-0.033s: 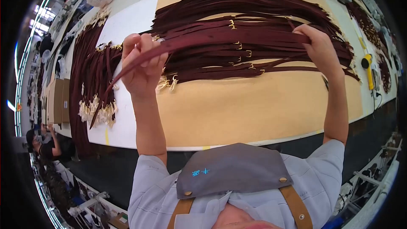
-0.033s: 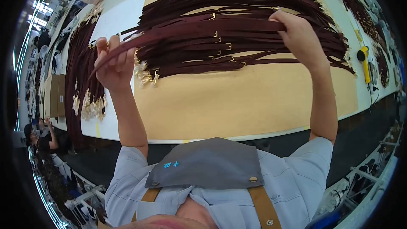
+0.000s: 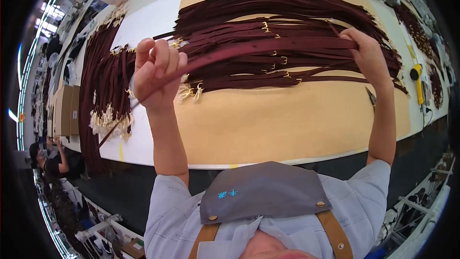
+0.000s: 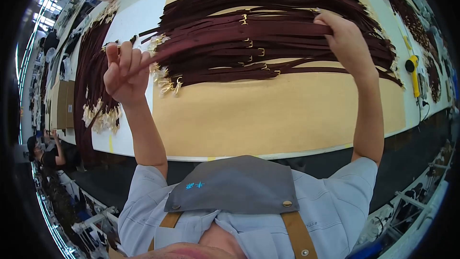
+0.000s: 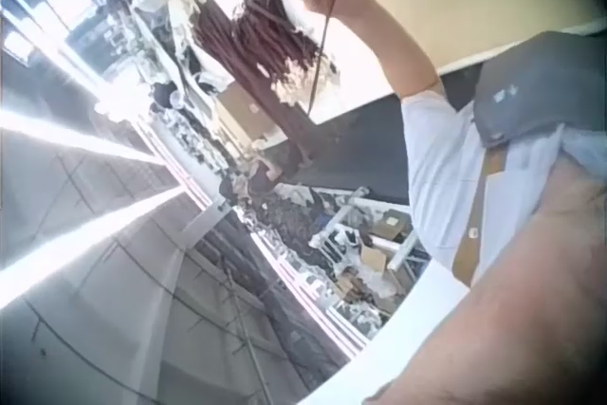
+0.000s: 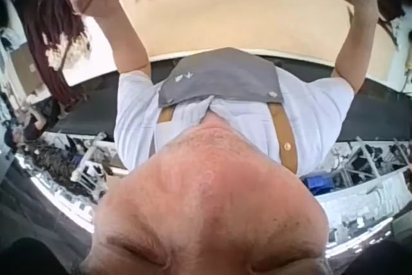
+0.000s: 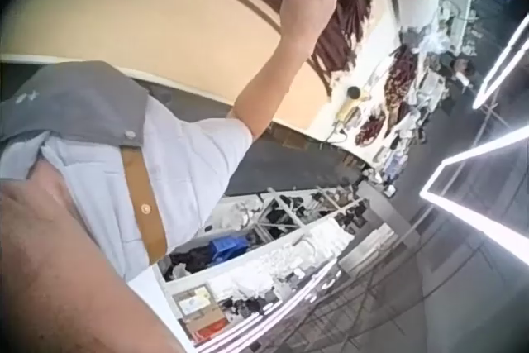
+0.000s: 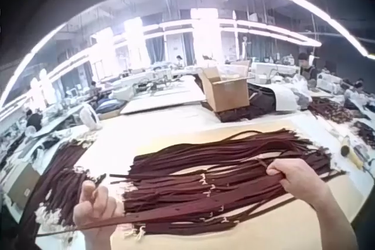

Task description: Assembling and finishing leather bag straps by inserting buckles and securing them.

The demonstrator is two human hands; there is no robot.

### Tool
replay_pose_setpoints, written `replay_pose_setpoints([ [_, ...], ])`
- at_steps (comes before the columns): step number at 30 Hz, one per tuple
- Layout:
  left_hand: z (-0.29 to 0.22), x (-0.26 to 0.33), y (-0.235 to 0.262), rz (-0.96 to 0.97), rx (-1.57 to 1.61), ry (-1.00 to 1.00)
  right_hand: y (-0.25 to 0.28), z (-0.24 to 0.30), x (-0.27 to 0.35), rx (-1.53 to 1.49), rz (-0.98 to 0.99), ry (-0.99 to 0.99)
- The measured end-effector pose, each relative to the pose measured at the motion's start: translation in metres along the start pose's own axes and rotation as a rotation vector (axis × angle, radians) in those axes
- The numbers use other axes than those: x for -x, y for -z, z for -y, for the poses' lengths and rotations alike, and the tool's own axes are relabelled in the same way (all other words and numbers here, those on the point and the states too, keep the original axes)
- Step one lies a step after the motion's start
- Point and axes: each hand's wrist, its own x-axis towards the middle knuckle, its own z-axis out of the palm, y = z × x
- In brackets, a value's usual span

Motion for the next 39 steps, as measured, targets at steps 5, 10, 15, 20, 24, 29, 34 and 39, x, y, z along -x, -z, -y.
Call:
replay_pose_setpoints([
  [5, -0.011, 0.025, -0.031, 0.056, -0.496, 0.388, 0.019, -0.025, 0.026, 0.096, 0.023, -0.232],
  [10, 0.068, 0.072, -0.039, 0.120, -0.652, 0.896, 0.008, -0.012, 0.016, 0.068, 0.030, -0.103],
  [15, 0.082, 0.102, -0.073, 0.178, -0.234, 1.300, 0.003, -0.013, 0.004, 0.075, 0.001, -0.119],
  [20, 0.018, 0.099, -0.015, -0.050, -0.577, 1.246, 0.050, -0.095, 0.033, 0.319, -0.217, -0.089],
  [24, -0.016, 0.104, 0.011, -0.142, -0.566, 1.099, 0.108, -0.196, 0.083, 0.549, -0.001, -0.440],
  [29, 0.012, 0.105, 0.001, -0.123, -0.639, 1.044, 0.174, -0.341, 0.157, 0.325, -0.152, -0.928],
  [34, 0.069, 0.092, -0.025, 0.055, -0.963, 1.022, 0.107, -0.282, 0.140, 0.681, 0.108, -0.656],
  [39, 0.114, 0.086, -0.030, 0.132, -0.793, 1.052, -0.064, 0.028, 0.083, -0.311, 0.301, -0.163],
])
